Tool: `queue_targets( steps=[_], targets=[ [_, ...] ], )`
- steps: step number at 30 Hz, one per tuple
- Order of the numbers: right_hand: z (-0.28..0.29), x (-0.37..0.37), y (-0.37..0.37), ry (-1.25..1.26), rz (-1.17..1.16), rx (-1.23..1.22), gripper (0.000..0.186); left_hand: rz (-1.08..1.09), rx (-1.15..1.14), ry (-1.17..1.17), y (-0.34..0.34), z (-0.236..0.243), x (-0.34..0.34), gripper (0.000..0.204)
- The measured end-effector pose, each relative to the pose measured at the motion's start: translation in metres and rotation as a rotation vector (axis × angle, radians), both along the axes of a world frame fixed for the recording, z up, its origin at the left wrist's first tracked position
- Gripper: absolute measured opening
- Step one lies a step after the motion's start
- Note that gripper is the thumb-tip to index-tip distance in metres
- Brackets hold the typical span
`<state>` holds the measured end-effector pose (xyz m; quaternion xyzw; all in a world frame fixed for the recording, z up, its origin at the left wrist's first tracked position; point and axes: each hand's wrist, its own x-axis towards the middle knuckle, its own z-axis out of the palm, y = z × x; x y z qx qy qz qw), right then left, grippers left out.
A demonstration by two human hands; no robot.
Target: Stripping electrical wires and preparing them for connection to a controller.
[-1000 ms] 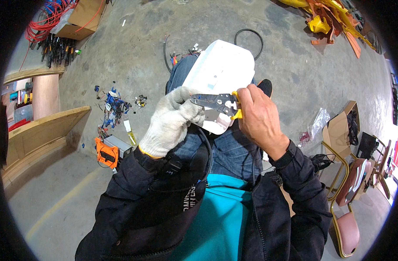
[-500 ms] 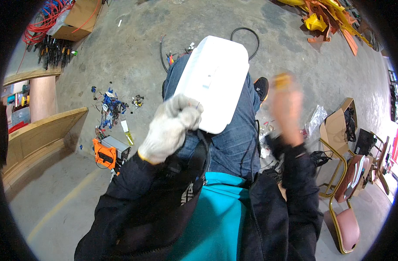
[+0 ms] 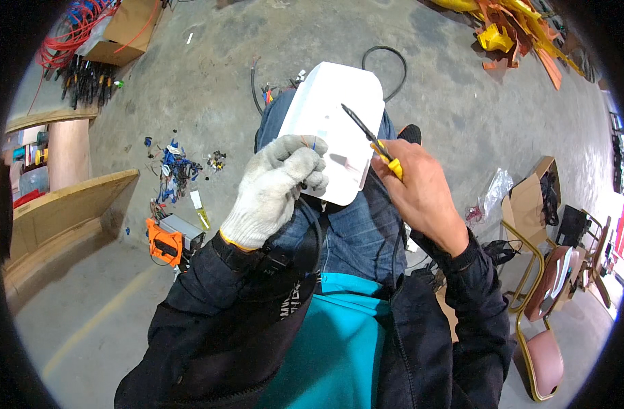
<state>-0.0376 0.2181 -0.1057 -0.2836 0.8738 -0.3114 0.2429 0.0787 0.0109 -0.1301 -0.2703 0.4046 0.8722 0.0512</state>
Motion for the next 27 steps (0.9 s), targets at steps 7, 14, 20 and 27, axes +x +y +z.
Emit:
queue_targets(
  steps=[7,14,20,27],
  targets=[
    [-0.015,0.002,0.004,0.285,0.115,0.058,0.053,-0.007,-0.021,0.004,-0.002,-0.003,0.000,0.027],
    [-0.018,0.012,-0.006,0.457,0.097,0.125,0.061,-0.007,-0.015,0.018,-0.003,-0.008,0.003,0.030],
    [-0.021,0.014,-0.010,0.509,0.098,0.119,0.045,-0.030,0.049,0.054,-0.005,-0.014,0.005,0.033],
    [-0.025,0.013,-0.010,0.603,0.121,0.130,0.031,-0.042,0.089,0.037,-0.009,-0.016,0.004,0.029]
  ],
)
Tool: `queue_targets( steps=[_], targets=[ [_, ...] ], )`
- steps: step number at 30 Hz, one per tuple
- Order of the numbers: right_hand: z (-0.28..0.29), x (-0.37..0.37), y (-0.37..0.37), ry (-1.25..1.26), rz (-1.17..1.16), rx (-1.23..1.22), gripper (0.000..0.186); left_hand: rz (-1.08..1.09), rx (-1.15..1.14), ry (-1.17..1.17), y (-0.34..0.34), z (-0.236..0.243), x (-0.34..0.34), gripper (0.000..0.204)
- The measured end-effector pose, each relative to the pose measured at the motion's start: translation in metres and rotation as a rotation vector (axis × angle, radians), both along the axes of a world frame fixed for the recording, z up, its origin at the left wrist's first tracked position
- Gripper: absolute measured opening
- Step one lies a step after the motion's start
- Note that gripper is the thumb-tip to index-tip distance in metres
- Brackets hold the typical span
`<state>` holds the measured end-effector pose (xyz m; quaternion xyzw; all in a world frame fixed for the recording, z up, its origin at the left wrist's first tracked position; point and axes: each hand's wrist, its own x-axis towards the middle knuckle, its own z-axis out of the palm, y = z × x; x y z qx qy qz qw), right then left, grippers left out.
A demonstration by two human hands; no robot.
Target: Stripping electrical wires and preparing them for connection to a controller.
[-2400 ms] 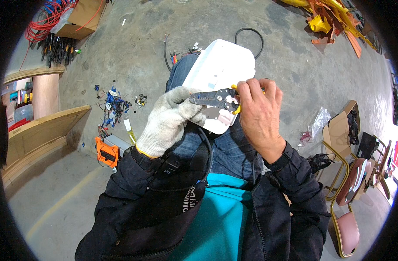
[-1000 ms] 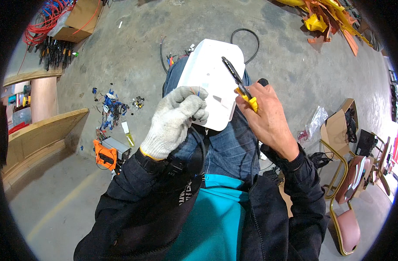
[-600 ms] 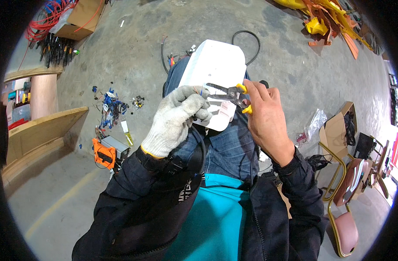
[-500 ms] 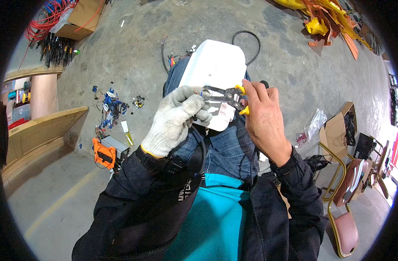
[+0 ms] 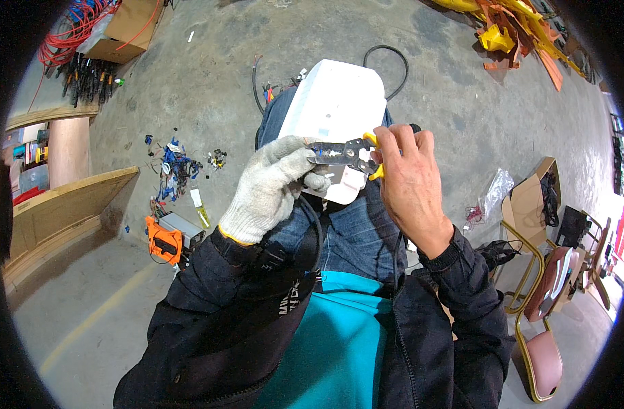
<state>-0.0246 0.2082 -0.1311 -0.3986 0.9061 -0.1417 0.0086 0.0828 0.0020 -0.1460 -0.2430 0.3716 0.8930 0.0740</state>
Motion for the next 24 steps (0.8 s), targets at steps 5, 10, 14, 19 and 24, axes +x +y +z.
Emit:
queue_targets(
  steps=[5,10,14,19,24],
  targets=[
    [-0.0012,-0.0015,0.0002,0.032,0.012,0.000,0.031,-0.003,0.029,0.027,-0.0009,0.0026,-0.0007,0.027],
    [-0.0027,-0.0014,0.0002,0.025,0.002,0.005,0.031,-0.015,-0.008,0.005,-0.0012,0.0015,-0.0013,0.026],
    [-0.0044,-0.0017,0.0013,0.032,-0.004,0.031,0.029,-0.018,-0.004,0.018,-0.0013,0.0008,-0.0016,0.027],
    [-0.0071,-0.0010,0.0021,0.035,-0.014,0.045,0.028,-0.030,-0.021,0.003,-0.0017,0.0021,-0.0016,0.029],
    [-0.0049,-0.0016,0.0019,0.044,-0.007,0.044,0.026,-0.029,-0.022,-0.003,-0.0011,0.0008,0.0003,0.023]
  ],
)
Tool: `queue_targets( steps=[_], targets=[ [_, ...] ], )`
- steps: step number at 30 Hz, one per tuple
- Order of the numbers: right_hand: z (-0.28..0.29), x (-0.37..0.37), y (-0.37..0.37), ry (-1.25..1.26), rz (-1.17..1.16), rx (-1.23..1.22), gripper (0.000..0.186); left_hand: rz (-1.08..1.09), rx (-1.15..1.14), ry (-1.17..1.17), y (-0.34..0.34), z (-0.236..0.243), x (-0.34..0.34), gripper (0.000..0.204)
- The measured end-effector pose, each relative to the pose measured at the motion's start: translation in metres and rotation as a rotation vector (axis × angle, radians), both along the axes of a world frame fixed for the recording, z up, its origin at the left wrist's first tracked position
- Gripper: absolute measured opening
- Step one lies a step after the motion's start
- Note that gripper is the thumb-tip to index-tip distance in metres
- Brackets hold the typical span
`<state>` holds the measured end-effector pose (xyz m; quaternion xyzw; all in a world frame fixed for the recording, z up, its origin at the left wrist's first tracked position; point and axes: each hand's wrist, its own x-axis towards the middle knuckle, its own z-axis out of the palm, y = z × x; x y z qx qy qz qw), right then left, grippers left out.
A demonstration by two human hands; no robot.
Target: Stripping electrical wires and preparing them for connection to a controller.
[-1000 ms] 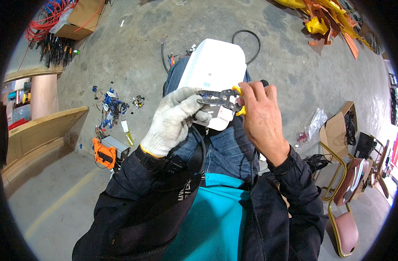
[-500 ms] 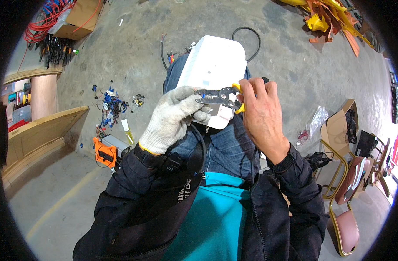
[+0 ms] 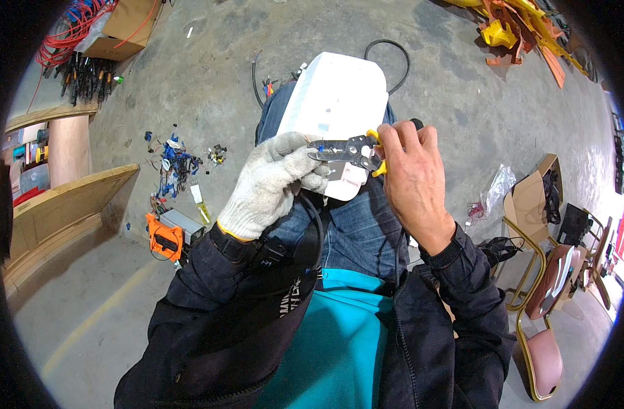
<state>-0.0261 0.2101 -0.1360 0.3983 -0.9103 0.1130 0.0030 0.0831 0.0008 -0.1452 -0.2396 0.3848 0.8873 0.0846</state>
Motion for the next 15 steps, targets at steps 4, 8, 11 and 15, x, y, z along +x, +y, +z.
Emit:
queue_targets(
  steps=[4,8,11,15],
  targets=[
    [0.000,0.000,0.000,0.012,-0.003,-0.003,0.025,0.010,0.014,-0.018,0.001,-0.001,0.000,0.024],
    [0.001,0.000,0.000,0.007,-0.004,-0.003,0.025,0.004,0.012,0.002,0.002,0.002,-0.001,0.026],
    [0.001,0.000,0.000,0.009,0.000,-0.007,0.024,-0.006,-0.003,-0.001,0.003,0.004,-0.001,0.026],
    [0.001,0.001,0.000,0.045,-0.001,-0.010,0.025,0.011,-0.018,0.001,0.005,0.010,-0.002,0.027]
  ],
)
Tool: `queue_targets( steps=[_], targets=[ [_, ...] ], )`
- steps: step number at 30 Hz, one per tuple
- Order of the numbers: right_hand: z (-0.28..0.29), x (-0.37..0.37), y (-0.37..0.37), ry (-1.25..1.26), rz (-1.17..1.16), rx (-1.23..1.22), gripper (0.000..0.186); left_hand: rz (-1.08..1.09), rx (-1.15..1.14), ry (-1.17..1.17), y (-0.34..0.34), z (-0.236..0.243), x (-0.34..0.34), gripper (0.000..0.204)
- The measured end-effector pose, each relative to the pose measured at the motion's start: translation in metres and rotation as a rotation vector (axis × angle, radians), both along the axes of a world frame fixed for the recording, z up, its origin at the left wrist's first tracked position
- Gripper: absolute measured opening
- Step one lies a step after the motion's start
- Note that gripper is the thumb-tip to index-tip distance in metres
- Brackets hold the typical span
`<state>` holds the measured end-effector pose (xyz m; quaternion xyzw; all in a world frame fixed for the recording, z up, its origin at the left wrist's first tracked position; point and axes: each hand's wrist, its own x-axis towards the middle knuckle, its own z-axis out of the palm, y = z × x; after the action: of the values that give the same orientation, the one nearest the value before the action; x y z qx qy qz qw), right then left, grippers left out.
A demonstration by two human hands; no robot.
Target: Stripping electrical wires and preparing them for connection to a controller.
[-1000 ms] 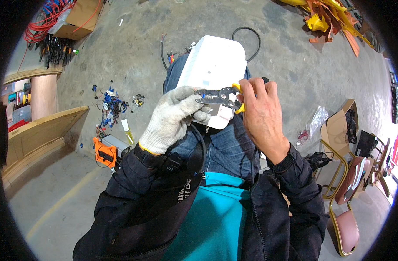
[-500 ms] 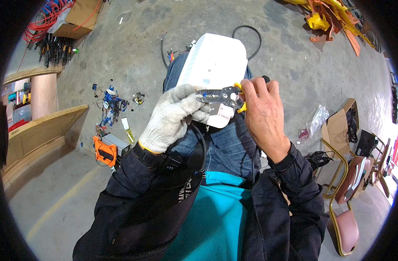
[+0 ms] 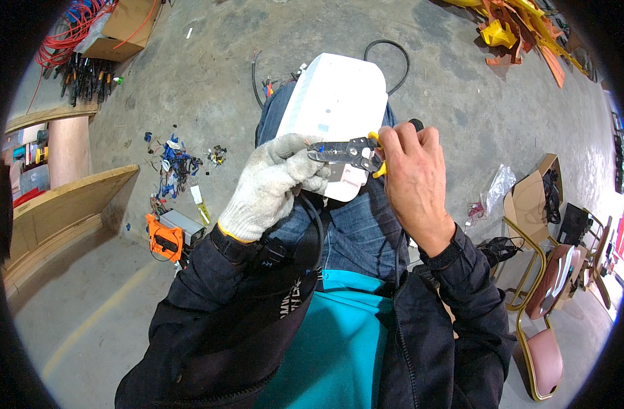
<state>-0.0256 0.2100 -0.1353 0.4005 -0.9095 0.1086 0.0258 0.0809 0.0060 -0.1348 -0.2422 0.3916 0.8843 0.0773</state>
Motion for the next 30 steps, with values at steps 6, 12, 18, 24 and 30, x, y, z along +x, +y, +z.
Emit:
queue_targets(
  steps=[6,12,18,24,30],
  targets=[
    [0.000,0.000,0.001,0.014,0.001,0.021,0.026,-0.014,-0.063,-0.046,-0.001,-0.001,0.001,0.029],
    [-0.001,0.000,0.002,0.023,0.007,0.024,0.027,-0.022,-0.088,-0.025,0.000,-0.002,0.001,0.029],
    [0.000,0.000,0.003,0.014,0.006,0.004,0.026,-0.013,-0.091,-0.018,0.000,-0.008,0.002,0.026],
    [0.002,-0.001,0.002,0.093,0.040,-0.046,0.024,-0.006,-0.047,0.006,0.000,-0.007,0.003,0.023],
    [-0.004,-0.010,0.010,-0.169,0.079,-0.104,0.023,-0.023,-0.101,-0.027,0.001,0.003,0.001,0.024]
  ],
)
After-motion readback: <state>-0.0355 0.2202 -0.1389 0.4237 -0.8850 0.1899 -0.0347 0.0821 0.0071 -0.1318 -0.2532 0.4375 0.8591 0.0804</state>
